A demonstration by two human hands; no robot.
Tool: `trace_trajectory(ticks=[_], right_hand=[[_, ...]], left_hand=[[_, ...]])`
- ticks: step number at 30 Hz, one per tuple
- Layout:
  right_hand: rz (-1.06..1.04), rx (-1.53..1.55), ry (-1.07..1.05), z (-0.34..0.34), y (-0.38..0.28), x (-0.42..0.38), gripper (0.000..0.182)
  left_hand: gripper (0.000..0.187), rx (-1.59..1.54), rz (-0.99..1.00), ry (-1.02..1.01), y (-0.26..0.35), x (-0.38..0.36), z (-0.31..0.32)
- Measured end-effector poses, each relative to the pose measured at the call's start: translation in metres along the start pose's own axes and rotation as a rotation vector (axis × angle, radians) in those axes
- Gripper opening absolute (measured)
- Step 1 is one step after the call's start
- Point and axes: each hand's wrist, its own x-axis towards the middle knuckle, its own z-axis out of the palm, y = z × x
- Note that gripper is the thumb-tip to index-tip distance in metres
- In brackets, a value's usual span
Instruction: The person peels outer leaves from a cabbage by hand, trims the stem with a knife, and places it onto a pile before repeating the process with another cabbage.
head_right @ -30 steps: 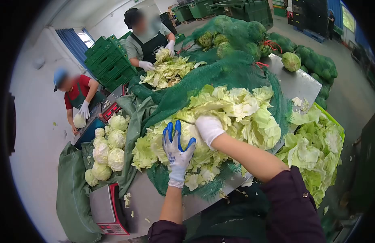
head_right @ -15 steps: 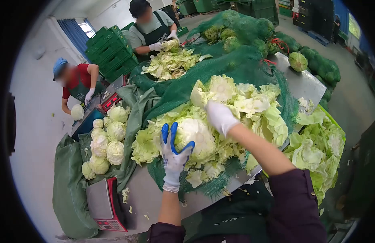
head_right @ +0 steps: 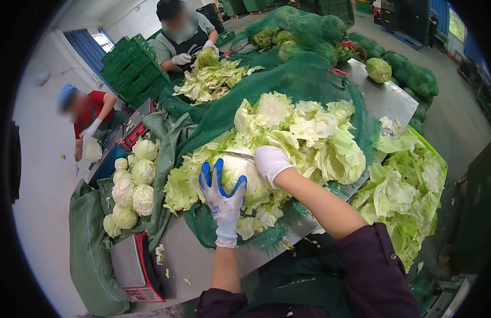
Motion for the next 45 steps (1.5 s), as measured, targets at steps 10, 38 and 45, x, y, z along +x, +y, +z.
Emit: trace_trajectory(ticks=[10,38,45], right_hand=[[-0.012,-0.051,0.004,-0.009,0.031,0.044,0.016],[0.158,0.228,0.023,0.031,-0.033,0.004,0.023],[0.120,0.192,0.006,0.025,-0.029,-0.016,0.018]], left_hand=[[0.057,-0.336,-0.205,0.105,-0.030,-0.059,-0.033],[0.032,-0.462,-0.304,0.214,-0.051,0.008,-0.001],[0.034,-0.161,-0.189,0.110,-0.040,-0.001,-0.024]])
